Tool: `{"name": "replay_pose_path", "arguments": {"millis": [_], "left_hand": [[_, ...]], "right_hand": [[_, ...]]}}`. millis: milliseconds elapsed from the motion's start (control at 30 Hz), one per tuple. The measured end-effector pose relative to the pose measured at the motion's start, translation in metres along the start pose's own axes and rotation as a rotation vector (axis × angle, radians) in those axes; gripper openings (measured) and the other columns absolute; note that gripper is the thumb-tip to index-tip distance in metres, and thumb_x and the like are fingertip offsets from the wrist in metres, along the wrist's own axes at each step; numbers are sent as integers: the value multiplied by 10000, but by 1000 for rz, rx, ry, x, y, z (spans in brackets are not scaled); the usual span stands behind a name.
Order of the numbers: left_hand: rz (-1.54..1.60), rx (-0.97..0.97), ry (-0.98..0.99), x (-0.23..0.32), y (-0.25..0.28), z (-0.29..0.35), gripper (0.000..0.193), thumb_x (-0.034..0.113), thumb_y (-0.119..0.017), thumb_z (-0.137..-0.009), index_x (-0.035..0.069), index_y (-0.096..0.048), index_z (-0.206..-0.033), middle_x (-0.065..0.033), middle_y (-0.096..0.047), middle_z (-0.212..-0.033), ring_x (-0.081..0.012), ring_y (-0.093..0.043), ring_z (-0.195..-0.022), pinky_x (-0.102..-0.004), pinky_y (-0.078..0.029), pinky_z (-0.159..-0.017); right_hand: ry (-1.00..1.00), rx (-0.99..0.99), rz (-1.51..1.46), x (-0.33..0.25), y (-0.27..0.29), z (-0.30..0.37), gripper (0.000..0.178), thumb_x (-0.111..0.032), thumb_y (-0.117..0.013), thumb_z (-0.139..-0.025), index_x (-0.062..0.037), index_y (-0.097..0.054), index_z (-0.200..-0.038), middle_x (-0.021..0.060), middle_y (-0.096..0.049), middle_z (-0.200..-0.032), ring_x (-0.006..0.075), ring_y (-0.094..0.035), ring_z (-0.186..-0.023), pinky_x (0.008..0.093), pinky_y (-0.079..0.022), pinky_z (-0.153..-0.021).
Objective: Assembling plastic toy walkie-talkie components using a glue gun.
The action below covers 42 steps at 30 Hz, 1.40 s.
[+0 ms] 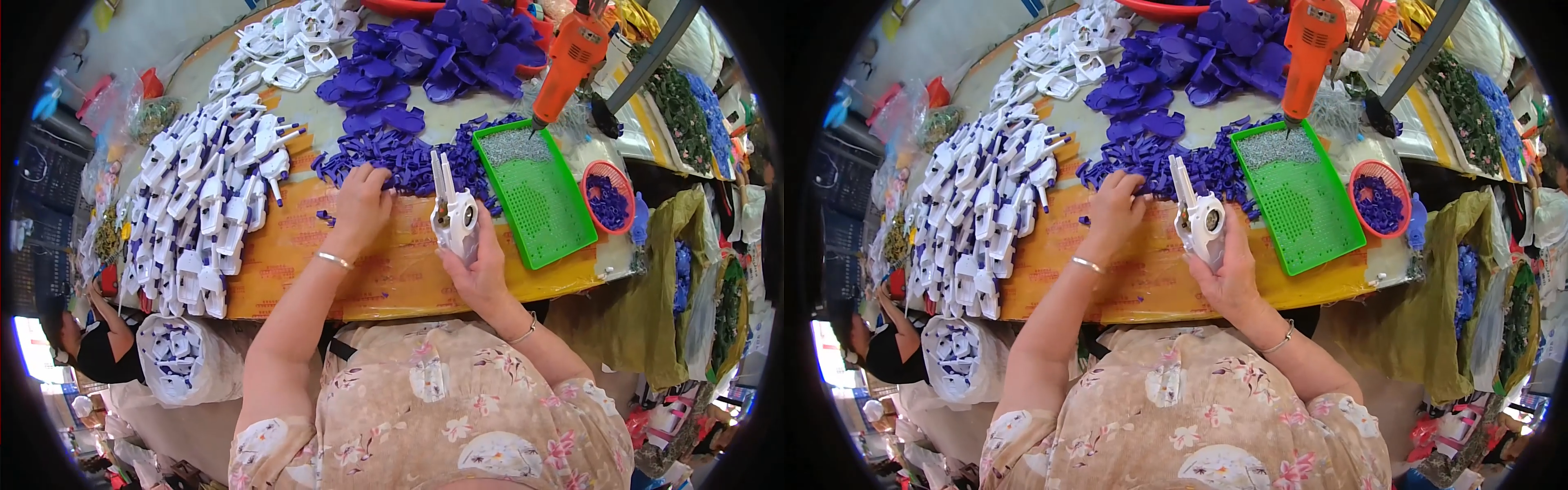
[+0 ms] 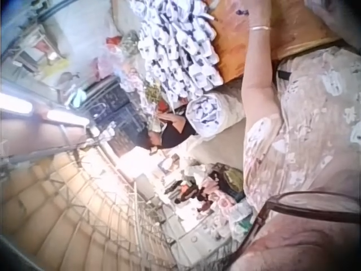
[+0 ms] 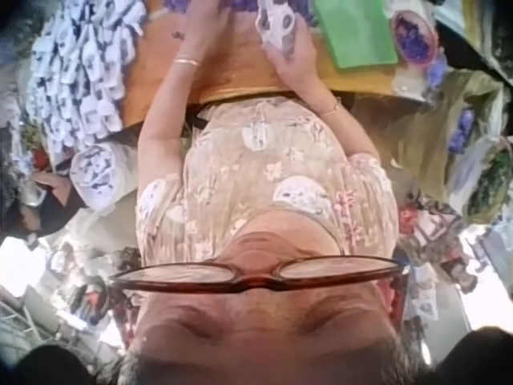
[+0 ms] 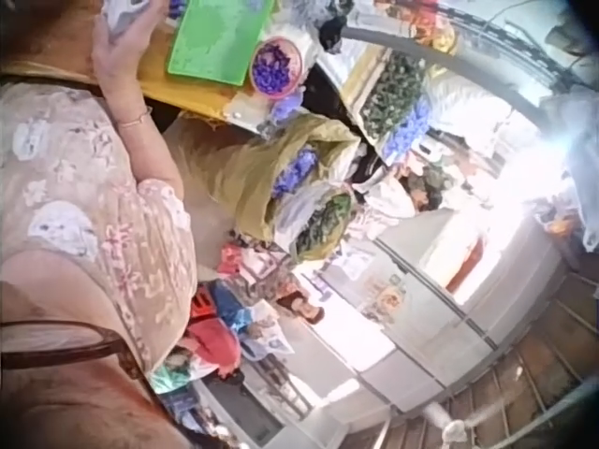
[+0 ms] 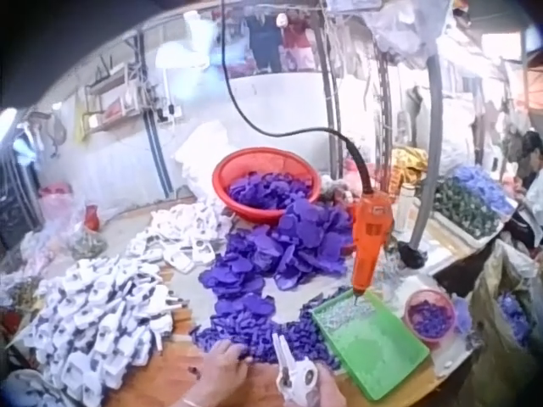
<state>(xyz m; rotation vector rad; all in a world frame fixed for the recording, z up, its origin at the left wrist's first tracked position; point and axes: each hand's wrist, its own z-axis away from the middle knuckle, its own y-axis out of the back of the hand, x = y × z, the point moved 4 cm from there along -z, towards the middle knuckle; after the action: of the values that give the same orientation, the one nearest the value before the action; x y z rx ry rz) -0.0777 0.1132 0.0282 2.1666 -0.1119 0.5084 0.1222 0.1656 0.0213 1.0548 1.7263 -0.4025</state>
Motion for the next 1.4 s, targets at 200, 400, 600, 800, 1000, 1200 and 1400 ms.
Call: {"name": "replay_pose_path", "arguments": {"millis": [200, 400, 600, 800, 1000, 1200, 1400], "left_hand": [[311, -106, 225, 23, 47, 39, 135, -24, -599, -737, 12, -559, -861, -86, -500, -764, -201, -506, -743, -309, -401, -631], [820, -231, 680, 61, 59, 100, 106, 19, -558, -859, -24, -569, -955, -36, -604, -742, -103, -598, -640, -220, -486, -597], [981, -241, 768, 80, 70, 108, 104, -24, -549, -854, -28, -592, -949, -51, -599, -781, -116, -605, -671, -235, -500, -615], [1053, -23, 688, 78, 70, 94, 149, -38, -560, -842, -38, -542, -990, -91, -621, -842, -147, -627, -728, -271, -529, -676], [994, 77, 576, 72, 78, 65, 220, -3, -484, -900, -44, -557, -1104, -56, -580, -856, -119, -611, -710, -258, -525, -672], [971, 124, 562, 63, 70, 62, 246, -16, -527, -874, -39, -555, -1118, -32, -551, -868, -115, -600, -743, -261, -534, -680], [926, 140, 571, 52, 64, 59, 208, -45, -591, -828, -38, -599, -1036, -31, -573, -862, -89, -591, -752, -231, -523, -671]], "right_hand": [[13, -20, -64, -3, 1, 1, 707, -26, -681, -728, 38, -299, -1320, 178, -528, -1145, 263, -548, -1037, 337, -436, -883], [73, -44, -93, 0, -1, 6, 701, -55, -673, -737, 48, -294, -1318, 235, -477, -1181, 378, -505, -1072, 399, -415, -910], [113, -55, -44, -6, 5, 8, 732, -51, -680, -728, 36, -288, -1339, 230, -476, -1186, 373, -490, -1098, 404, -403, -929], [41, -187, -60, -24, 1, -1, 699, -37, -670, -746, 51, -304, -1334, 196, -495, -1210, 276, -497, -1138, 345, -371, -973], [-106, -313, -359, -37, -14, -17, 639, -39, -659, -754, 23, -346, -1308, 135, -501, -1212, 189, -478, -1115, 314, -373, -956], [-221, -370, -283, -25, -24, -21, 651, -42, -668, -748, -1, -347, -1313, 114, -502, -1207, 177, -471, -1119, 307, -377, -953], [-242, -398, -201, -27, -35, -27, 672, -86, -675, -725, -4, -351, -1307, 172, -513, -1215, 265, -499, -1138, 348, -388, -956]]}}
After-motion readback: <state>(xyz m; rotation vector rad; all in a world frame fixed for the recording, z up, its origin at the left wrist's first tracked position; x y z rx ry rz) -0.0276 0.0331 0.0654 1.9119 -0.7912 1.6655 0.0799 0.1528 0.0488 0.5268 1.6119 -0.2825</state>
